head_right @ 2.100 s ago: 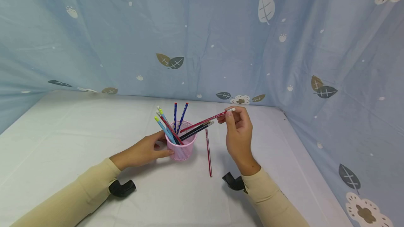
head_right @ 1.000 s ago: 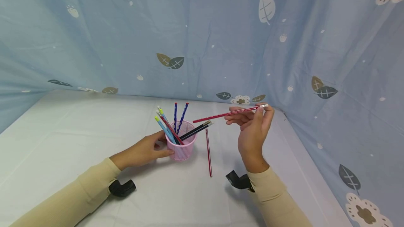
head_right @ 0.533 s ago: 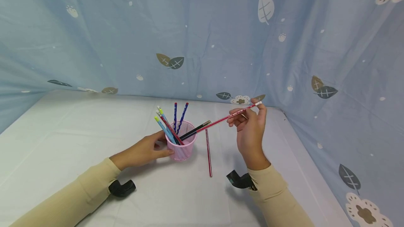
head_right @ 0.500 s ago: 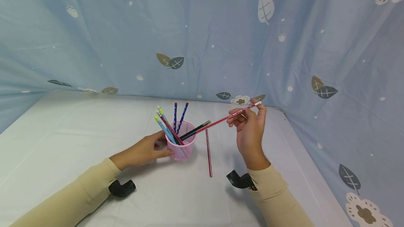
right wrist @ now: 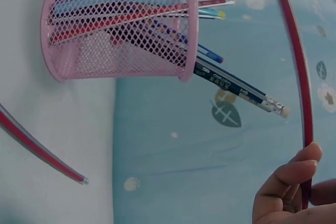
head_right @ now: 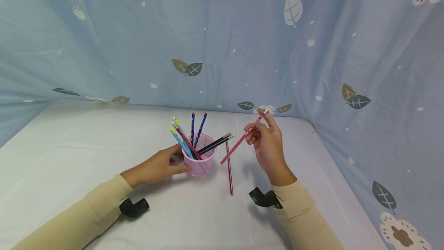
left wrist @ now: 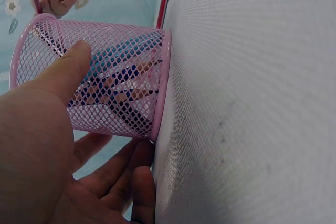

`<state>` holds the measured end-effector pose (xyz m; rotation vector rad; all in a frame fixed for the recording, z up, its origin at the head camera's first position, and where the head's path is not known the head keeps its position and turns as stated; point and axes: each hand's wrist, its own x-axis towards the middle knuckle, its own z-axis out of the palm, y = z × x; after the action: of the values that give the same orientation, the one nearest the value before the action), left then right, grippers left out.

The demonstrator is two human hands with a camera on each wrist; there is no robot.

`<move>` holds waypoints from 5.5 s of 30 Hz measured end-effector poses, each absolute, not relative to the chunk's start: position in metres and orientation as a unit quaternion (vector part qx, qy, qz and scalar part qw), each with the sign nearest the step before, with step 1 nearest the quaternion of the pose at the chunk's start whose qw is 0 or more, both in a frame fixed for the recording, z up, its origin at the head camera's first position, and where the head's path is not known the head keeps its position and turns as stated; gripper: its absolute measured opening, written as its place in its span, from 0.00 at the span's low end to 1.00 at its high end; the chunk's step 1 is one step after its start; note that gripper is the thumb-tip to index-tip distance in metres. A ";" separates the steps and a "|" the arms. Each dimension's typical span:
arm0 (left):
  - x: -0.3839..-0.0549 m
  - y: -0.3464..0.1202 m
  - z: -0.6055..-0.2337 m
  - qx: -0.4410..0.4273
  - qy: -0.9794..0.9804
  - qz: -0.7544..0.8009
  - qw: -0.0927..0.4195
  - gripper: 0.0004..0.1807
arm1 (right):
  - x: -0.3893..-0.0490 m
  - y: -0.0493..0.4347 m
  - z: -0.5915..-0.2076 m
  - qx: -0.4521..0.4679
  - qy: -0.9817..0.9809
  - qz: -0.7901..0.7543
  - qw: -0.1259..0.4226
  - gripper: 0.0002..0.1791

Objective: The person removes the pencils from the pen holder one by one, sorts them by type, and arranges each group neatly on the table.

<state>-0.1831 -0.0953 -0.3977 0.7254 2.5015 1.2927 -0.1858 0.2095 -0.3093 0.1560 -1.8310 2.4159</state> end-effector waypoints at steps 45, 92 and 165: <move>-0.182 -0.095 -0.397 0.242 0.855 0.441 0.122 0.37 | -0.198 0.205 -0.339 0.044 -0.711 0.688 -0.140 0.26; -0.183 -0.095 -0.395 0.239 0.855 0.443 0.125 0.36 | -0.216 0.220 -0.378 0.084 -0.815 0.531 -0.216 0.35; -0.183 -0.094 -0.398 0.239 0.855 0.444 0.125 0.37 | -0.210 0.206 -0.378 0.103 -0.909 0.390 -0.106 0.19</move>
<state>-0.1830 -0.0944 -0.3978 0.6955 2.4901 1.2935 -0.2095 0.2064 -0.3782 0.3491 -3.0665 1.3140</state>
